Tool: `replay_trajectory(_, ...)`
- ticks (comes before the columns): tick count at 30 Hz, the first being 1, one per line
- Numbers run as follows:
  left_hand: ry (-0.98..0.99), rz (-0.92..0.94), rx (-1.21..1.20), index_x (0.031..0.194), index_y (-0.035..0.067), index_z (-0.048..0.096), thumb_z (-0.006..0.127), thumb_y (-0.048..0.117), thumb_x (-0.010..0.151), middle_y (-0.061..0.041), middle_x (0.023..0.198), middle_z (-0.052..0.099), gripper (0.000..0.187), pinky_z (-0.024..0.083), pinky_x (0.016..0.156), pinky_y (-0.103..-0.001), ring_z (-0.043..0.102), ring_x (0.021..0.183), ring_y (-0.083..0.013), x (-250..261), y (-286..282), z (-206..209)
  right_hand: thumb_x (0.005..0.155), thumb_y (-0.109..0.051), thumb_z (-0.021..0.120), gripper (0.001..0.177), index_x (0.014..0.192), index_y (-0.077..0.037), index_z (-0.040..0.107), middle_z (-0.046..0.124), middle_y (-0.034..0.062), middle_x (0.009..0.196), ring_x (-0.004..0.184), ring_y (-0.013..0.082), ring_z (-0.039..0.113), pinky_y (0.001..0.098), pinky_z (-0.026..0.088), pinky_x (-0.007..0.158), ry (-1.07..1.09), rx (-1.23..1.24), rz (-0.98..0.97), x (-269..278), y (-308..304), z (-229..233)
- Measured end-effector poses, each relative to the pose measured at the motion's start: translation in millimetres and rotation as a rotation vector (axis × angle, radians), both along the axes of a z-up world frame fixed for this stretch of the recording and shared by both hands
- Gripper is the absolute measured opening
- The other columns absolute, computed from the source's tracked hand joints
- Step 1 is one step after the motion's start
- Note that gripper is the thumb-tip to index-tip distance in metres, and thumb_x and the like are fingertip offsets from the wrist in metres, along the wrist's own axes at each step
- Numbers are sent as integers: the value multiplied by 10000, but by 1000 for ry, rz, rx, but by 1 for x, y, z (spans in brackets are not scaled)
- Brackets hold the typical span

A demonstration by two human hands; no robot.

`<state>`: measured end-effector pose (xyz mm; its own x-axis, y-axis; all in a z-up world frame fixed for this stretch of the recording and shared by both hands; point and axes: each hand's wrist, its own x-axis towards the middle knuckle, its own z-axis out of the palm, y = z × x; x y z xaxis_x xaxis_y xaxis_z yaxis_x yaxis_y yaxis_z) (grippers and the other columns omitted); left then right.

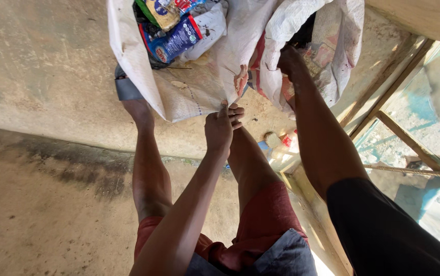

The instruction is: The person sorts through items in two white bags by hand, moving debris, plastic wrappers, and other waste between the bags while standing outside.

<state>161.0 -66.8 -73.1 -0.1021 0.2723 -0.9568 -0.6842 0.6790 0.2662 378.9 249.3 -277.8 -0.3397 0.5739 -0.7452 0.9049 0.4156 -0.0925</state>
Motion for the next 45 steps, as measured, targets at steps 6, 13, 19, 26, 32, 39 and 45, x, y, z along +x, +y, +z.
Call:
replay_trajectory(6, -64, 91, -18, 1402, -33, 690, 513, 513, 1216, -126, 1155, 816, 603, 625, 828, -370, 833, 1078, -260, -18, -6, 2, 1164, -207, 771, 198, 1309, -94, 845, 848, 73, 1405, 1141, 168, 833, 344, 735, 949, 556, -181, -901, 6, -69, 115)
replay_trajectory(13, -19, 77, -98, 1252, -15, 755, 455, 686, 1165, -121, 1099, 856, 767, 711, 781, -369, 860, 1009, -228, -97, -43, 6, 1223, -134, 785, 130, 1203, -46, 879, 903, 162, 1308, 1078, 251, 872, 373, 796, 893, 942, 160, -1116, -66, -121, 272)
replay_trajectory(19, 55, -97, 17, 1135, -24, 820, 647, 460, 1181, -168, 1054, 910, 515, 698, 762, -358, 891, 953, -236, -161, -46, 16, 1154, -114, 740, 226, 1357, -93, 838, 830, 119, 1485, 1149, 228, 804, 383, 780, 1006, 1040, -185, -1029, -196, -166, 282)
replay_trajectory(26, 32, -138, 200, 1349, 31, 752, 587, 262, 1213, -151, 1215, 895, 314, 682, 828, -360, 883, 1049, -216, -180, -19, 23, 1183, -30, 729, 267, 1445, 8, 762, 735, 168, 1571, 1444, 309, 774, 455, 689, 1216, 1156, -118, -960, -226, -181, 289)
replay_trajectory(32, -55, -262, 300, 1409, 47, 710, 578, 250, 1210, -130, 1306, 875, 314, 698, 920, -377, 869, 1166, -226, -120, 3, 36, 1169, -14, 705, 129, 1265, 1, 789, 874, 212, 1277, 1164, 344, 915, 493, 779, 989, 1167, 240, -1406, -100, -141, 223)
replay_trajectory(39, 123, -314, 531, 1599, 44, 626, 632, 188, 1163, -153, 1472, 810, 459, 655, 1020, -361, 794, 1376, -247, -23, 60, 25, 1114, -81, 752, 147, 1082, -135, 884, 896, 57, 1160, 1074, 227, 860, 433, 718, 929, 139, -12, -360, 15, -83, 34)
replay_trajectory(45, 356, -430, 515, 1513, 35, 752, 687, 254, 1172, -175, 1455, 811, 410, 641, 1134, -386, 819, 1360, -294, 2, 80, 13, 1030, -144, 791, 137, 1048, -215, 907, 894, 3, 1108, 992, 219, 843, 460, 678, 827, -71, 107, 436, 4, -93, -49)
